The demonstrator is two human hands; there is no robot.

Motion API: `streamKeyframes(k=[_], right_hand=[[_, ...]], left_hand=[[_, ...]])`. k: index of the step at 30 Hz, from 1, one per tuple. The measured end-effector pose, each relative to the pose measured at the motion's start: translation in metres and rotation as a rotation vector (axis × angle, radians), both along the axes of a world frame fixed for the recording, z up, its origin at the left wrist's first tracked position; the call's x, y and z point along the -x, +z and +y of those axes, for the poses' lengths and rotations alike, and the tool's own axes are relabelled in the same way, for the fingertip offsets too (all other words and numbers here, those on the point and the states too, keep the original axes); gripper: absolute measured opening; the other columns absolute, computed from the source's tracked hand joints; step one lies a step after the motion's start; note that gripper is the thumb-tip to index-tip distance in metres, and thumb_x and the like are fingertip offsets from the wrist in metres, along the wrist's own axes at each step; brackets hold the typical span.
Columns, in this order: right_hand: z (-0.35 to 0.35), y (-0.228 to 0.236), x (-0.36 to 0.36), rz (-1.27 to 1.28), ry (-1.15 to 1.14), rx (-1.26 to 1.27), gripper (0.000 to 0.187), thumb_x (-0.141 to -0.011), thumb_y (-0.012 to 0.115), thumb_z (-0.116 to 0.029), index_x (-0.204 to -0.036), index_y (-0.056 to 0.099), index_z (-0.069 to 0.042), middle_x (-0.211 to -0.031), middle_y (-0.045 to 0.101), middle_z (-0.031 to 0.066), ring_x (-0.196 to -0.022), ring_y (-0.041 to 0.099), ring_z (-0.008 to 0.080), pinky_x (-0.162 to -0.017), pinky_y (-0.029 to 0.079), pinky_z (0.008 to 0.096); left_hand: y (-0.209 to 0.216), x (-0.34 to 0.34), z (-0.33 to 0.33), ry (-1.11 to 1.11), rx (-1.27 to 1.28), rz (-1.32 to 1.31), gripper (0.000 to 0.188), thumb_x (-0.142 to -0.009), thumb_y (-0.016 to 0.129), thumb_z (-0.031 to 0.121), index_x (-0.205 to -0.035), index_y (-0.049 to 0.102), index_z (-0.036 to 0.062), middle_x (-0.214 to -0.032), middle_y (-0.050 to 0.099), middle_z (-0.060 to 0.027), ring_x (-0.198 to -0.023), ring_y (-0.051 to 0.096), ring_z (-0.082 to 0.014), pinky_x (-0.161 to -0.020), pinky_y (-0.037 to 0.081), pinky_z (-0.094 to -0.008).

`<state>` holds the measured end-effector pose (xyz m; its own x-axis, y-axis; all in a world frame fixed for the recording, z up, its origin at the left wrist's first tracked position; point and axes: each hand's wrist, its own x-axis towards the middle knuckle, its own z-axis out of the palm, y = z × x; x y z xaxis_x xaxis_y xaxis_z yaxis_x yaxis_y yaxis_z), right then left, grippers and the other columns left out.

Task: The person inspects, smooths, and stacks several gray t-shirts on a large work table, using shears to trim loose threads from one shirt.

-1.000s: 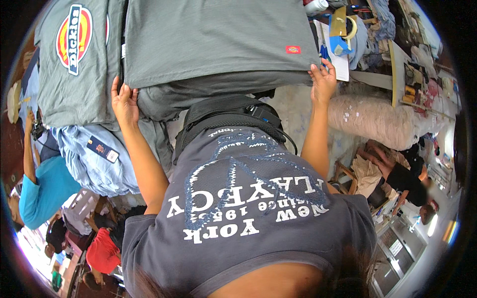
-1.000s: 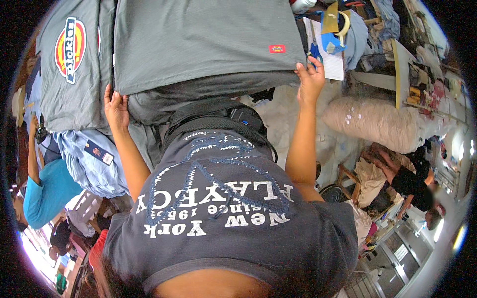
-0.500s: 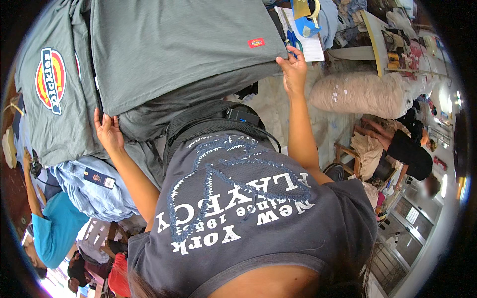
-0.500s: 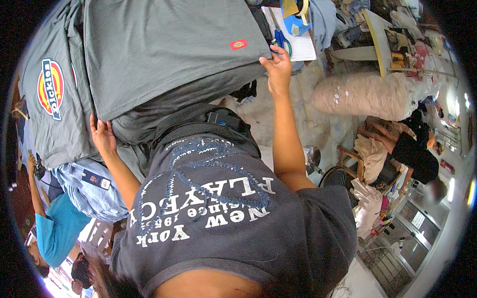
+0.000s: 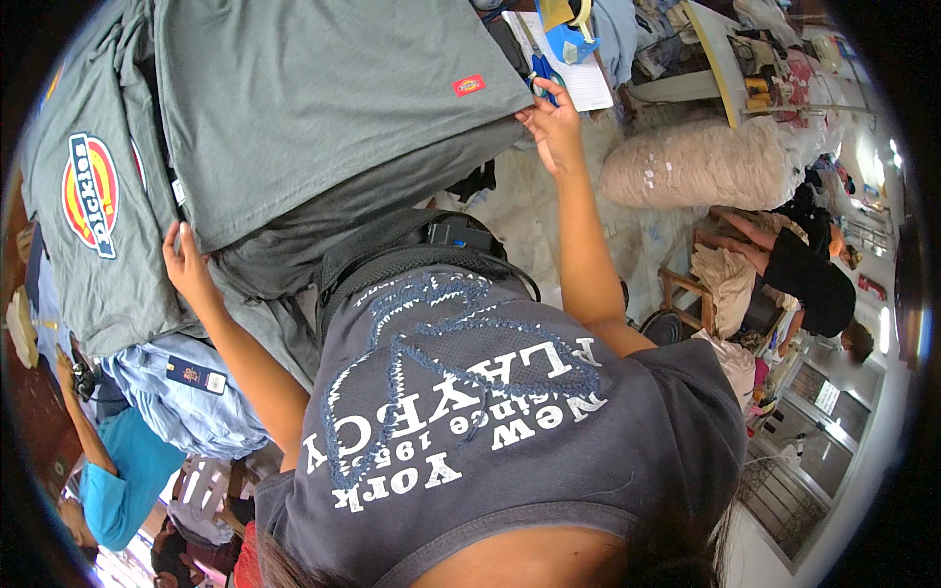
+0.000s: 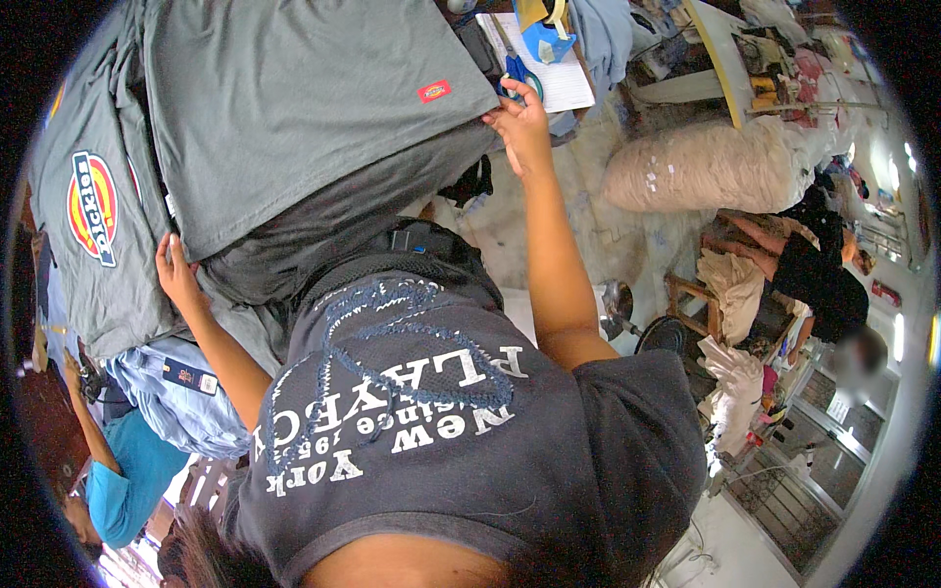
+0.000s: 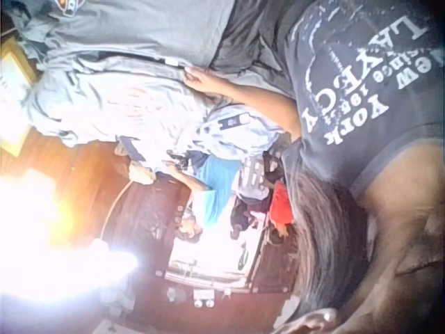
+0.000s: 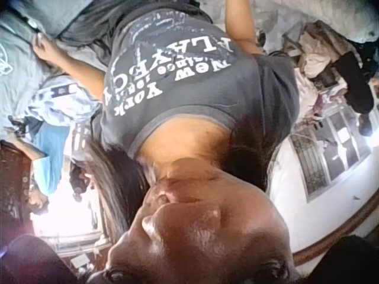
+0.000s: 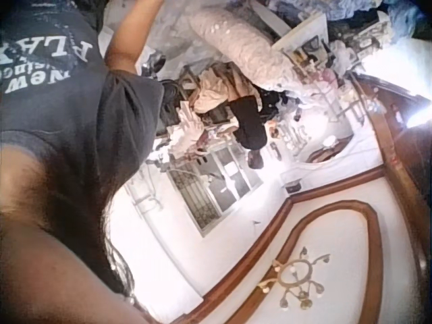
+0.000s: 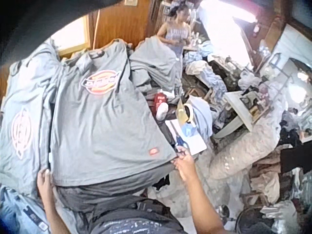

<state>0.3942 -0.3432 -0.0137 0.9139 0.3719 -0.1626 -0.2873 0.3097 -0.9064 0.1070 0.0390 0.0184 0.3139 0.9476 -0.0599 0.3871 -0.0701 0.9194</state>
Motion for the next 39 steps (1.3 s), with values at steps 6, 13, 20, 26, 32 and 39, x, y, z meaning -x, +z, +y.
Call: streamKeyframes(k=[6,13,20,26,32,39], right_hand=[[0.013,0.029,-0.031,0.096,0.101,0.289,0.039,-0.075,0.058,-0.006,-0.111,0.042,-0.007,-0.083,0.056,0.0055,-0.073,0.052,0.0117,-0.064,0.042,0.0267],[-0.014,0.012,-0.008,-0.063,0.107,0.451,0.038,-0.068,0.066,-0.001,-0.103,0.051,-0.006,-0.075,0.054,0.0005,-0.067,0.048,0.0069,-0.058,0.037,0.0206],[-0.061,-0.041,0.060,0.148,0.025,0.688,0.029,-0.069,0.065,-0.002,-0.095,0.053,-0.002,-0.070,0.056,-0.0004,-0.062,0.048,0.0069,-0.056,0.037,0.0207],[-0.079,-0.108,0.069,0.067,0.051,0.820,0.018,-0.069,0.064,-0.001,-0.082,0.052,-0.002,-0.066,0.052,-0.0006,-0.061,0.045,0.0077,-0.055,0.036,0.0226],[-0.107,-0.164,0.081,-0.159,0.240,1.331,0.017,-0.063,0.068,-0.006,-0.070,0.052,-0.004,-0.060,0.052,0.0038,-0.056,0.046,0.0099,-0.050,0.036,0.0260],[-0.101,-0.125,0.044,0.108,0.935,1.077,0.017,-0.068,0.068,-0.017,-0.071,0.055,-0.006,-0.068,0.059,0.0020,-0.057,0.053,0.0122,-0.055,0.044,0.0273]], left_hand=[[0.010,-0.039,0.025,-0.198,-0.343,0.312,0.039,-0.078,0.061,0.026,-0.108,0.053,0.0029,-0.066,0.053,0.0022,-0.056,0.042,-0.0053,-0.054,0.034,-0.0191],[-0.005,0.013,0.009,-0.167,-0.106,-0.072,0.041,-0.077,0.063,0.018,-0.110,0.052,-0.0035,-0.070,0.050,0.0020,-0.063,0.043,-0.0057,-0.059,0.036,-0.0176],[-0.088,0.113,-0.056,-0.143,-0.008,0.105,0.020,-0.076,0.063,0.014,-0.085,0.053,-0.0015,-0.070,0.053,0.0001,-0.065,0.047,-0.0084,-0.060,0.039,-0.0221],[-0.074,0.088,-0.110,-0.276,-0.519,0.752,0.013,-0.079,0.052,0.014,-0.086,0.044,0.0060,-0.067,0.056,-0.0215,-0.061,0.054,-0.0395,-0.050,0.040,-0.0458],[-0.103,0.099,-0.139,-0.563,-0.336,1.159,0.006,-0.077,0.044,0.006,-0.081,0.047,0.0017,-0.066,0.060,-0.0182,-0.061,0.061,-0.0330,-0.054,0.049,-0.0398],[-0.084,0.077,-0.091,-0.832,0.199,0.956,0.025,-0.069,0.065,0.022,-0.077,0.060,-0.0011,-0.063,0.061,-0.0145,-0.059,0.061,-0.0229,-0.057,0.047,-0.0345]])
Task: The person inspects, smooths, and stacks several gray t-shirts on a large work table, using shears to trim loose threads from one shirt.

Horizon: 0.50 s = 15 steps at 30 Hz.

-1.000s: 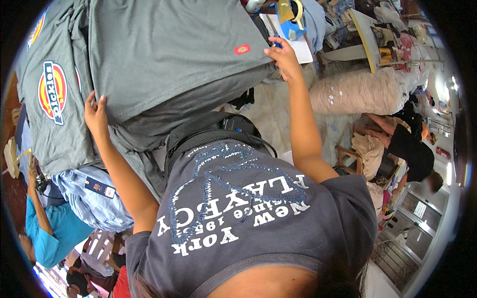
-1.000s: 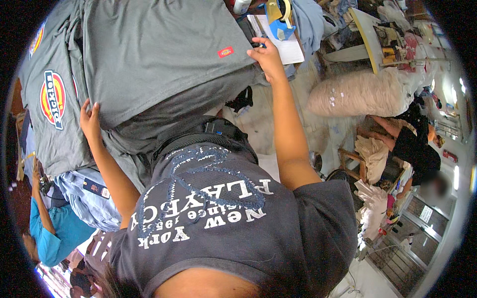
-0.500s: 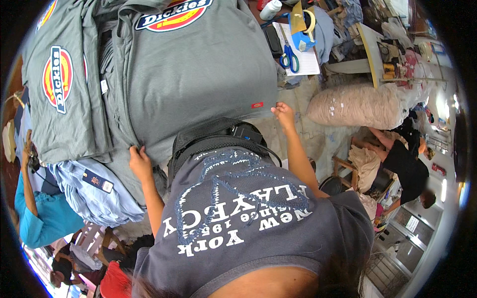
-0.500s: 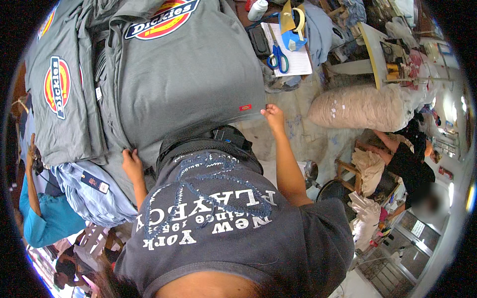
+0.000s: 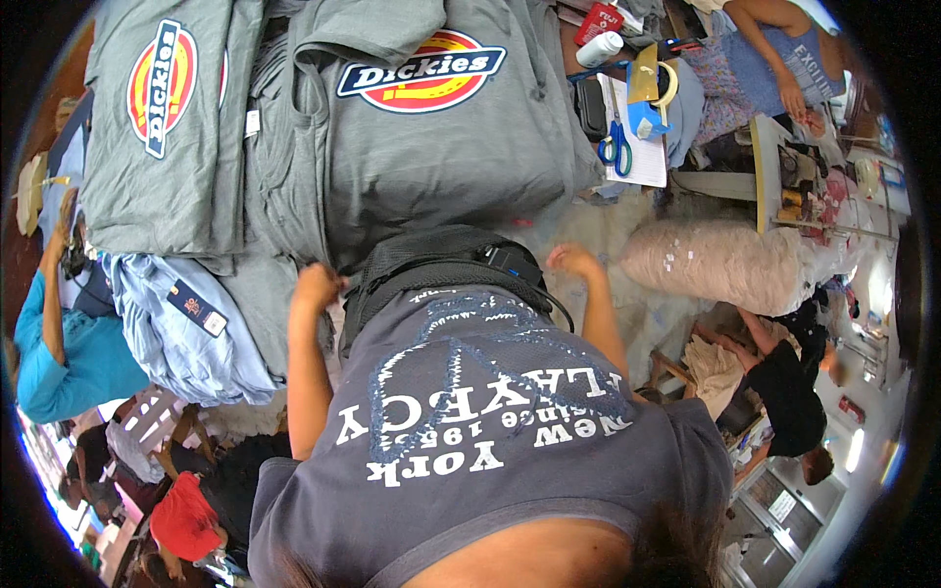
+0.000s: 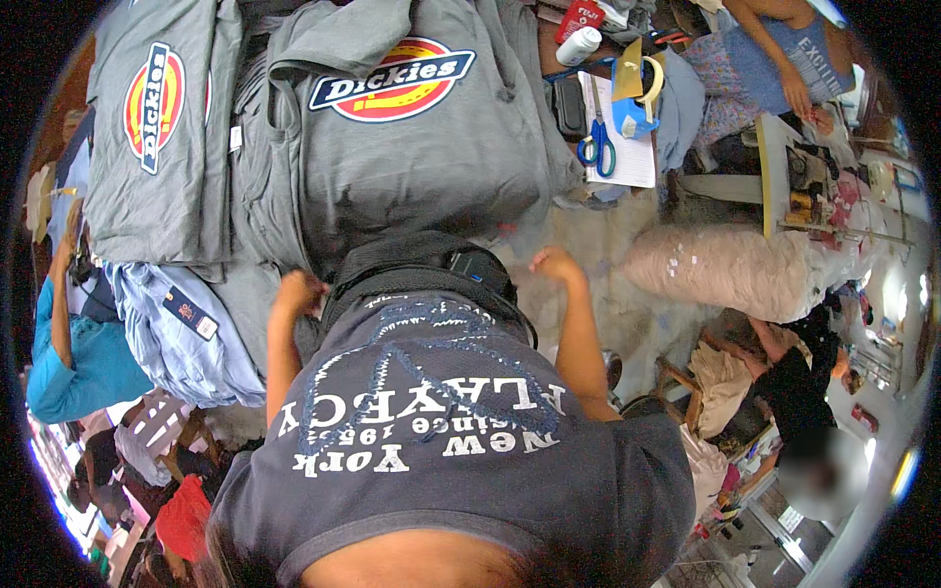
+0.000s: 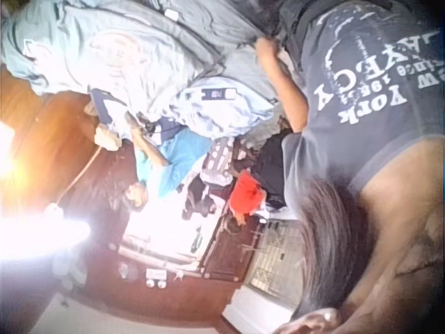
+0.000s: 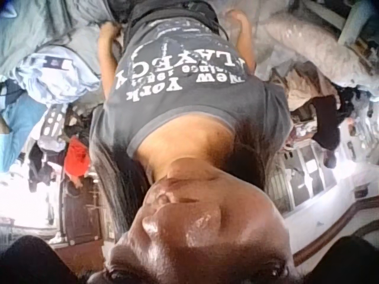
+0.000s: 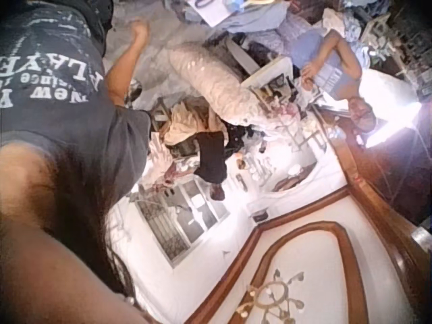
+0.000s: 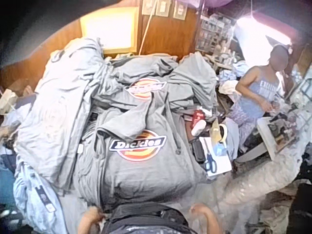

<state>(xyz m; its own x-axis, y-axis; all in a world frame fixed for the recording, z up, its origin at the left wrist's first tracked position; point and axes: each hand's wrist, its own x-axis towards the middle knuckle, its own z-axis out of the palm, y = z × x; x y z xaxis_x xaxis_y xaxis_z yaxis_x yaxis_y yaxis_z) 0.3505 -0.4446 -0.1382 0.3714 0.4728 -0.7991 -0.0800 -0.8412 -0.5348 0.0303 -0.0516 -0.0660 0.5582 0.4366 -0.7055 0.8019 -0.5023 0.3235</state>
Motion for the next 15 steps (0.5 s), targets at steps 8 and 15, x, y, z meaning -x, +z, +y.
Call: streamKeyframes(k=[8,15], right_hand=[[0.152,0.181,-0.074,-0.369,-0.203,-0.591,0.023,-0.080,0.058,-0.029,-0.088,0.057,-0.007,-0.075,0.055,0.0002,-0.065,0.051,0.0054,-0.055,0.040,0.0181],[0.225,0.159,-0.103,-1.356,0.480,-0.571,0.030,-0.072,0.062,-0.030,-0.092,0.055,-0.009,-0.088,0.054,0.0087,-0.085,0.054,0.0275,-0.072,0.044,0.0348]], left_hand=[[0.111,-0.125,0.050,0.101,-0.658,-0.697,0.030,-0.079,0.055,0.034,-0.099,0.054,0.0106,-0.074,0.060,-0.0158,-0.066,0.057,-0.0301,-0.058,0.043,-0.0378],[0.100,-0.139,0.102,-0.020,-0.568,-0.528,0.040,-0.079,0.052,0.042,-0.091,0.052,0.0041,-0.076,0.060,-0.0177,-0.071,0.059,-0.0332,-0.062,0.045,-0.0402]])
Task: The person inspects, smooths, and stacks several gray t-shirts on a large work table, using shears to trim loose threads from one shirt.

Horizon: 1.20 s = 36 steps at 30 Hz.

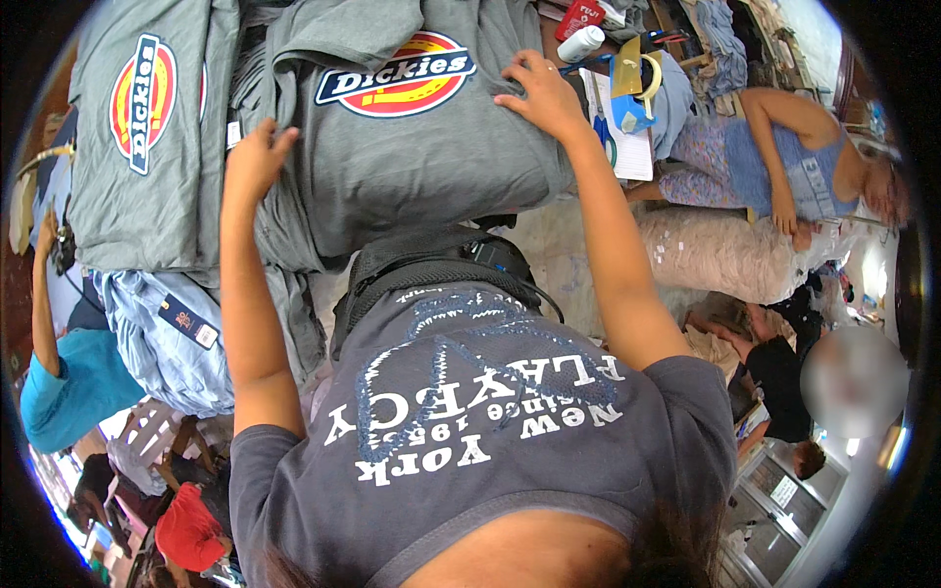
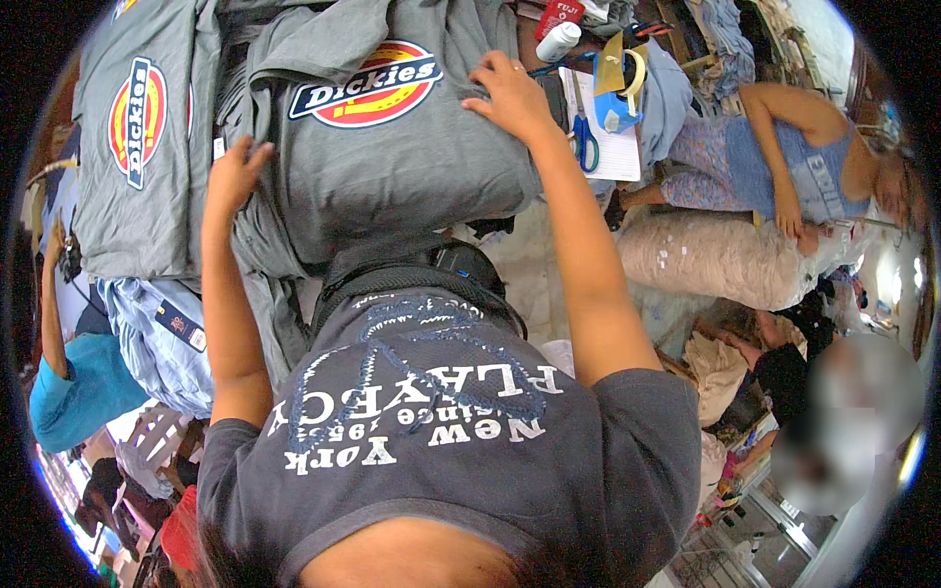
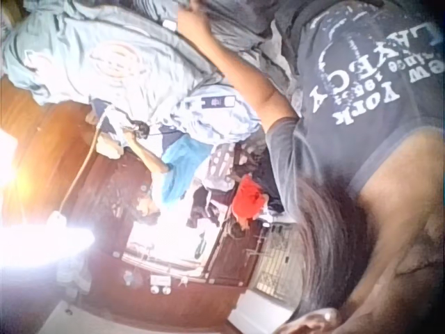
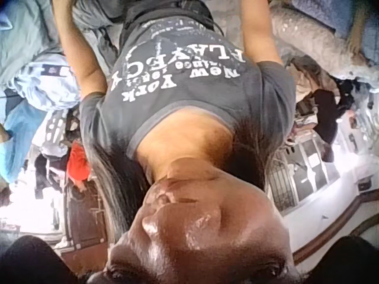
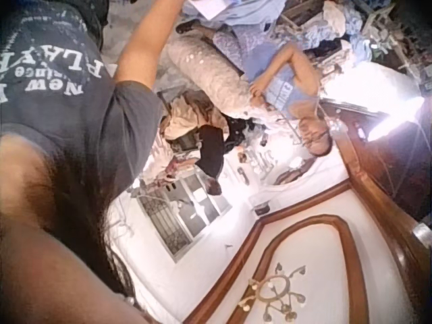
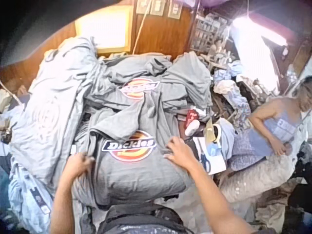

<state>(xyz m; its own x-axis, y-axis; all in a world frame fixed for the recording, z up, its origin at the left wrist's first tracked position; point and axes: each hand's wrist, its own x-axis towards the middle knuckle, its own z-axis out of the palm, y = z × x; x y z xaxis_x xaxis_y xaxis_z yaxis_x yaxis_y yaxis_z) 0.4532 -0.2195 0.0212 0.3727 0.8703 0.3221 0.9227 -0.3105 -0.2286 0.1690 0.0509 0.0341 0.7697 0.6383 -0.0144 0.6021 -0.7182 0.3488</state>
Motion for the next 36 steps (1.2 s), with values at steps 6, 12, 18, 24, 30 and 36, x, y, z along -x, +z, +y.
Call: streamKeyframes(k=[6,12,18,24,30,36], right_hand=[[-0.002,-0.001,-0.024,0.481,-0.091,0.055,0.030,-0.069,0.061,-0.022,-0.093,0.050,-0.007,-0.081,0.054,0.0110,-0.078,0.053,0.0276,-0.072,0.043,0.0323],[-0.031,-0.006,-0.046,0.897,-0.071,-0.265,0.030,-0.070,0.065,-0.007,-0.094,0.048,-0.004,-0.088,0.052,0.0007,-0.082,0.049,0.0111,-0.074,0.039,0.0243],[-0.115,-0.001,-0.011,1.278,-0.254,-0.054,0.032,-0.066,0.069,-0.006,-0.093,0.051,-0.007,-0.084,0.046,-0.0013,-0.075,0.044,0.0060,-0.065,0.038,0.0179],[-0.097,0.032,0.033,1.130,-0.371,-0.094,0.022,-0.075,0.064,-0.016,-0.091,0.057,-0.003,-0.076,0.053,-0.0022,-0.067,0.046,0.0043,-0.059,0.038,0.0174],[0.025,0.000,-0.008,1.417,-0.292,-0.439,0.035,-0.078,0.062,-0.027,-0.098,0.055,0.000,-0.090,0.059,0.0050,-0.076,0.054,0.0111,-0.070,0.042,0.0226],[0.092,0.001,-0.026,1.938,-0.331,-0.654,0.030,-0.076,0.062,-0.023,-0.098,0.056,-0.003,-0.097,0.060,0.0101,-0.092,0.056,0.0220,-0.086,0.042,0.0398]], left_hand=[[-0.018,0.051,0.059,0.253,0.793,-0.230,0.028,-0.085,0.051,0.026,-0.104,0.053,0.0052,-0.067,0.050,0.0033,-0.055,0.044,-0.0057,-0.051,0.036,-0.0195],[-0.010,0.055,0.053,0.122,0.660,-0.180,0.024,-0.085,0.050,0.022,-0.104,0.053,0.0066,-0.072,0.049,0.0040,-0.063,0.044,-0.0054,-0.053,0.039,-0.0208],[0.010,0.108,0.012,0.333,0.807,-0.003,0.023,-0.078,0.059,0.011,-0.095,0.044,0.0068,-0.063,0.044,0.0000,-0.051,0.045,-0.0081,-0.043,0.041,-0.0234],[0.009,0.098,-0.056,0.117,-0.104,-0.009,0.035,-0.066,0.064,0.004,-0.096,0.046,0.0054,-0.079,0.051,-0.0129,-0.076,0.053,-0.0286,-0.071,0.042,-0.0350],[0.006,0.007,-0.101,-0.235,0.028,-0.137,0.062,-0.061,0.071,0.019,-0.115,0.044,0.0040,-0.099,0.048,-0.0152,-0.093,0.046,-0.0312,-0.078,0.039,-0.0372],[-0.025,-0.034,-0.087,-0.020,-0.182,-0.209,0.049,-0.067,0.066,0.034,-0.104,0.055,0.0038,-0.102,0.048,-0.0132,-0.094,0.044,-0.0307,-0.077,0.038,-0.0382]])
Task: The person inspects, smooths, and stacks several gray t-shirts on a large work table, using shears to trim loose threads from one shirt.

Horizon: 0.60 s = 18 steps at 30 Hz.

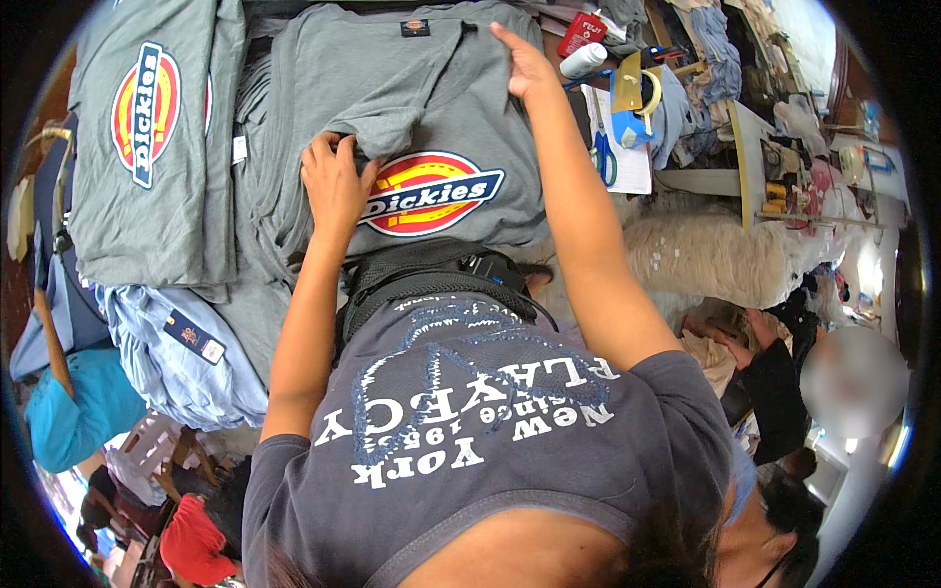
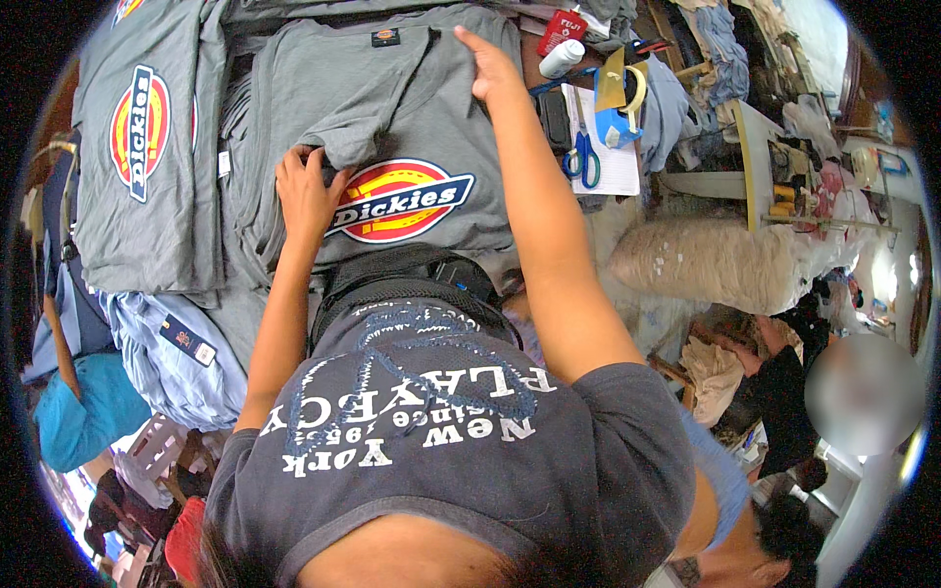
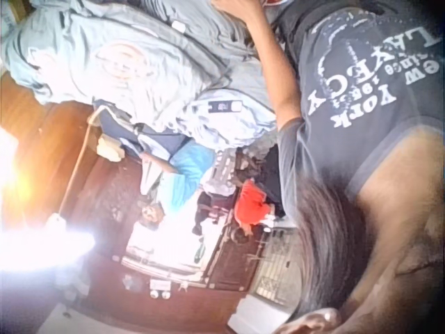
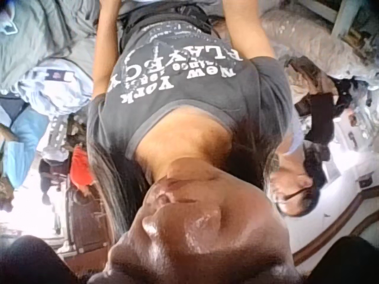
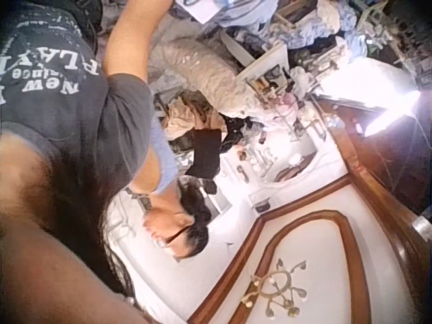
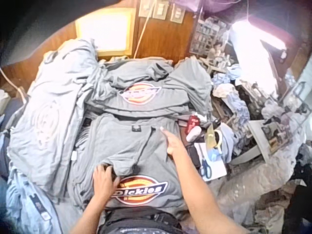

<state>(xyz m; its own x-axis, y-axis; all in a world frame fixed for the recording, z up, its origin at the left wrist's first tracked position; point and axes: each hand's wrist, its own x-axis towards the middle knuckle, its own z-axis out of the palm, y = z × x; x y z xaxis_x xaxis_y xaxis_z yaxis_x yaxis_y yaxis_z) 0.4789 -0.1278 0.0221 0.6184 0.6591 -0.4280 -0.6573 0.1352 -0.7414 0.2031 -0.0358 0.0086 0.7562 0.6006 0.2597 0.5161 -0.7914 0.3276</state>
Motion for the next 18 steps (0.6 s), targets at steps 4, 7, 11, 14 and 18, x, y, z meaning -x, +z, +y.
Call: streamKeyframes(k=[4,7,11,14,18], right_hand=[[-0.033,-0.007,-0.013,0.048,0.051,-0.164,0.029,-0.084,0.050,-0.022,-0.104,0.053,-0.002,-0.098,0.060,0.0117,-0.094,0.056,0.0223,-0.088,0.042,0.0384],[-0.054,0.000,0.006,0.158,0.105,-0.457,0.029,-0.085,0.048,-0.022,-0.105,0.053,-0.001,-0.099,0.060,0.0119,-0.095,0.056,0.0221,-0.088,0.041,0.0384],[-0.075,0.011,0.069,0.337,0.359,-0.248,0.042,-0.081,0.052,-0.043,-0.098,0.054,-0.005,-0.085,0.061,0.0053,-0.058,0.057,0.0123,-0.047,0.047,0.0209],[-0.106,0.029,0.100,0.134,0.519,0.001,0.028,-0.079,0.060,-0.027,-0.092,0.054,-0.003,-0.079,0.062,0.0065,-0.034,0.041,0.0042,-0.026,0.029,0.0144],[-0.186,0.068,0.085,-0.059,-0.057,-0.102,0.052,-0.072,0.065,-0.035,-0.105,0.049,0.002,-0.100,0.057,0.0159,-0.087,0.058,0.0272,-0.078,0.047,0.0425]], left_hand=[[0.017,-0.004,-0.006,-0.060,0.106,-0.060,0.036,-0.074,0.058,0.041,-0.085,0.066,0.0077,-0.104,0.050,-0.0087,-0.097,0.041,-0.0281,-0.081,0.035,-0.0396],[0.014,-0.006,-0.013,-0.140,0.071,-0.021,0.045,-0.073,0.055,0.048,-0.081,0.066,0.0052,-0.106,0.050,-0.0101,-0.100,0.040,-0.0298,-0.082,0.032,-0.0437],[0.009,-0.010,-0.019,-0.320,0.016,-0.009,0.041,-0.072,0.059,0.042,-0.078,0.064,0.0016,-0.102,0.052,-0.0150,-0.102,0.041,-0.0269,-0.080,0.029,-0.0442],[0.023,0.004,0.010,-0.148,0.982,-0.038,0.026,-0.081,0.057,0.027,-0.067,0.059,0.0054,-0.062,0.052,-0.0011,-0.056,0.045,-0.0154,-0.055,0.036,-0.0252],[0.057,0.080,0.054,-0.327,1.728,-1.263,0.037,-0.089,0.040,0.028,-0.114,0.048,0.0019,-0.114,0.052,-0.0117,-0.103,0.051,-0.0245,-0.089,0.039,-0.0408]])
